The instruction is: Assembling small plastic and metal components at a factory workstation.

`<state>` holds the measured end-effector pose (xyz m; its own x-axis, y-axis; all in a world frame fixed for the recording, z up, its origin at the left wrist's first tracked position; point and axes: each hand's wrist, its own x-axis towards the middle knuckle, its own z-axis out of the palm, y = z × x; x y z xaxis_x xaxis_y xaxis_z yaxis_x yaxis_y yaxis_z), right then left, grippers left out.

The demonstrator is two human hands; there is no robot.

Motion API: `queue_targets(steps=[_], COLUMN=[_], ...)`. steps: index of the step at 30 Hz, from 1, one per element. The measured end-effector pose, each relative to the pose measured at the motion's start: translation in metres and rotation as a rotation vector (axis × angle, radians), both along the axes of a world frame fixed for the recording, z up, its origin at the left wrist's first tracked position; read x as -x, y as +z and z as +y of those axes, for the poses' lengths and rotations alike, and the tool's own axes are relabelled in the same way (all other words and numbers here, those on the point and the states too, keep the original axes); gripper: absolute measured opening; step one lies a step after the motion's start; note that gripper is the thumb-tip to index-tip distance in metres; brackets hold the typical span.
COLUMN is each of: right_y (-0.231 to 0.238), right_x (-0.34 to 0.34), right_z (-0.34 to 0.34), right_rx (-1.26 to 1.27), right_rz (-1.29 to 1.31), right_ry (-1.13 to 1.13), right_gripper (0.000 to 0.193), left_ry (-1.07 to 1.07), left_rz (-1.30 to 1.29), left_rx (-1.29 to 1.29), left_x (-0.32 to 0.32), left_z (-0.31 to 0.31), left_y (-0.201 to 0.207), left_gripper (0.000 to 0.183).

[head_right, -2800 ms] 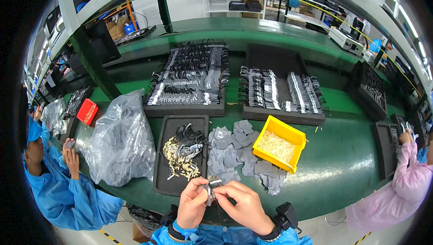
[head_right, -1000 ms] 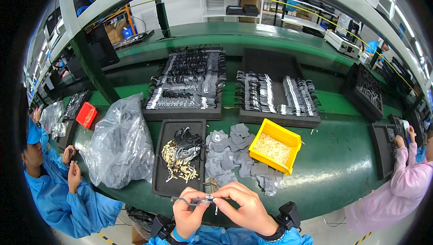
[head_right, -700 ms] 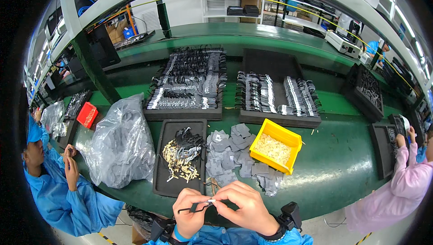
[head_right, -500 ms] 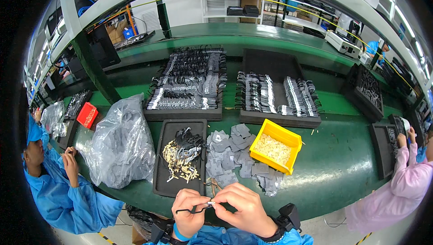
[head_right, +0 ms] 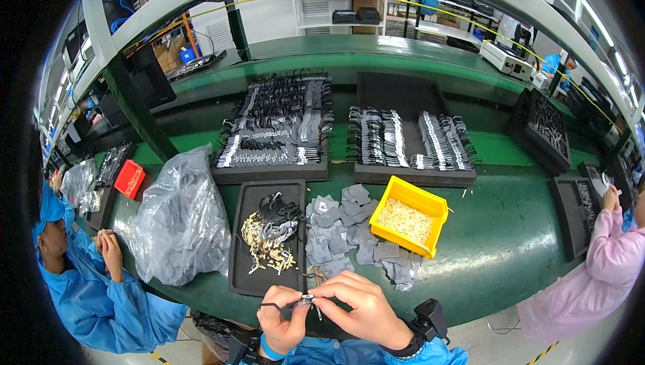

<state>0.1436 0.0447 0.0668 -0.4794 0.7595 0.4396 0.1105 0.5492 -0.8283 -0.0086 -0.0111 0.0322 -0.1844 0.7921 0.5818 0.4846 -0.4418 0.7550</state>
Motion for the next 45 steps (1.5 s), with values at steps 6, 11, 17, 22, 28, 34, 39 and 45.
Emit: queue_targets(steps=[6, 11, 17, 22, 28, 34, 39, 45], right_y=[0.001, 0.0, 0.002, 0.005, 0.005, -0.003, -0.006, -0.017], right_x=[0.001, 0.0, -0.003, -0.005, -0.002, -0.006, -0.007, 0.002], right_z=[0.002, 0.002, -0.001, -0.001, -0.002, 0.005, -0.007, -0.018], right_rx=[-0.015, -0.074, 0.005, 0.069, 0.057, -0.19, 0.118, 0.303], right_rz=[-0.006, -0.035, -0.049, -0.031, -0.048, -0.1, 0.057, 0.091], right_ry=[0.005, -0.011, 0.011, 0.039, -0.025, 0.053, -0.139, -0.049], right_gripper=[0.014, 0.013, 0.012, 0.013, 0.014, 0.013, 0.01, 0.016], left_ry=[-0.084, -0.129, -0.214, -0.089, -0.052, -0.195, -0.259, -0.268], left_rz=[0.092, 0.196, 0.089, -0.185, 0.112, -0.045, -0.649, -0.671], left_rx=[-0.062, -0.113, 0.003, 0.088, -0.044, 0.204, 0.357, 0.326], left_x=[0.004, 0.006, 0.005, -0.004, 0.006, 0.006, 0.008, 0.005], left_z=[0.004, 0.005, 0.001, -0.007, 0.0, 0.007, 0.003, 0.003], left_y=[0.002, 0.001, 0.0, -0.005, -0.004, 0.007, -0.005, 0.001], left_gripper=[0.02, 0.022, 0.021, 0.033, 0.037, 0.021, 0.01, 0.009])
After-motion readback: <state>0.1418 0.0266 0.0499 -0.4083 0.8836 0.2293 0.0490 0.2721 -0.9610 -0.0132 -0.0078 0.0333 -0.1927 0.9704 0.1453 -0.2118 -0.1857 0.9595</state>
